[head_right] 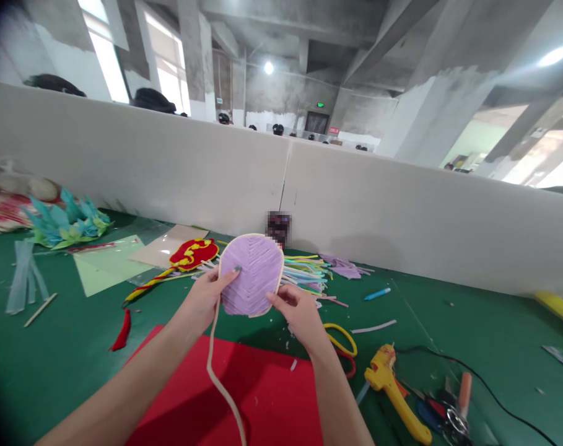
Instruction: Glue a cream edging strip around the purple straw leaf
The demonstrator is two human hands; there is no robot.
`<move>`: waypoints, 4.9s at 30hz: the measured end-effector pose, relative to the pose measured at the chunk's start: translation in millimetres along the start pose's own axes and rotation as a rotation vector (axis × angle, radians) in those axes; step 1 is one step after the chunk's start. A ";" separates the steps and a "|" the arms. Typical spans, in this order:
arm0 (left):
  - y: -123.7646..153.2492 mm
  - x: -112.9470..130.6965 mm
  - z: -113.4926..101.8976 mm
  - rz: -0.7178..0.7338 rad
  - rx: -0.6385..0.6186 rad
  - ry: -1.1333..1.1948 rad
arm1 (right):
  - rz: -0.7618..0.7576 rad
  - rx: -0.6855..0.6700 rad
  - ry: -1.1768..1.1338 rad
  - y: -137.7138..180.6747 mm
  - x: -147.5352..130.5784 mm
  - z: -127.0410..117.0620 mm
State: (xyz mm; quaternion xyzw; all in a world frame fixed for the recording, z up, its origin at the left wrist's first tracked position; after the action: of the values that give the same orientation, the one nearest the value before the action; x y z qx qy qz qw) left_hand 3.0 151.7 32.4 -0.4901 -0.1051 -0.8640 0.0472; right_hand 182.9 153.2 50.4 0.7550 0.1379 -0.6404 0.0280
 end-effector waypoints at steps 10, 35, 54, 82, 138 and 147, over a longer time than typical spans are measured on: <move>2.3 3.1 2.3 0.016 -0.010 -0.025 | -0.010 0.018 0.035 0.2 -5.1 -1.5; 4.3 -4.1 26.2 -0.191 -0.235 0.190 | -0.029 0.280 -0.017 -3.4 6.9 -39.3; 4.6 2.9 16.4 -0.026 -0.123 -0.001 | 0.032 0.149 -0.077 -2.1 8.0 -18.1; 2.0 6.9 16.7 0.018 -0.144 -0.050 | 0.021 0.136 -0.085 -6.2 14.5 -15.5; -1.8 -7.4 20.0 0.020 -0.248 -0.153 | -0.086 0.211 0.043 -1.2 -1.6 -23.8; 6.3 -17.9 32.3 -0.070 -0.337 0.057 | -0.210 0.261 0.112 16.6 -44.3 -20.0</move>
State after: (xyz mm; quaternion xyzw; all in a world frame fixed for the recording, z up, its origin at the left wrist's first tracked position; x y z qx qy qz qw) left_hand 40.3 152.6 34.0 -0.4625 0.0257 -0.8840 -0.0628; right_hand 199.9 134.0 94.9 0.7681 0.1327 -0.6094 -0.1450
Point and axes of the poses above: each hand's wrist, its own y-axis away from the middle knuckle, its own z-axis out of the palm, x = y × z, the point moved 10 cm from there along -y, towards the middle knuckle
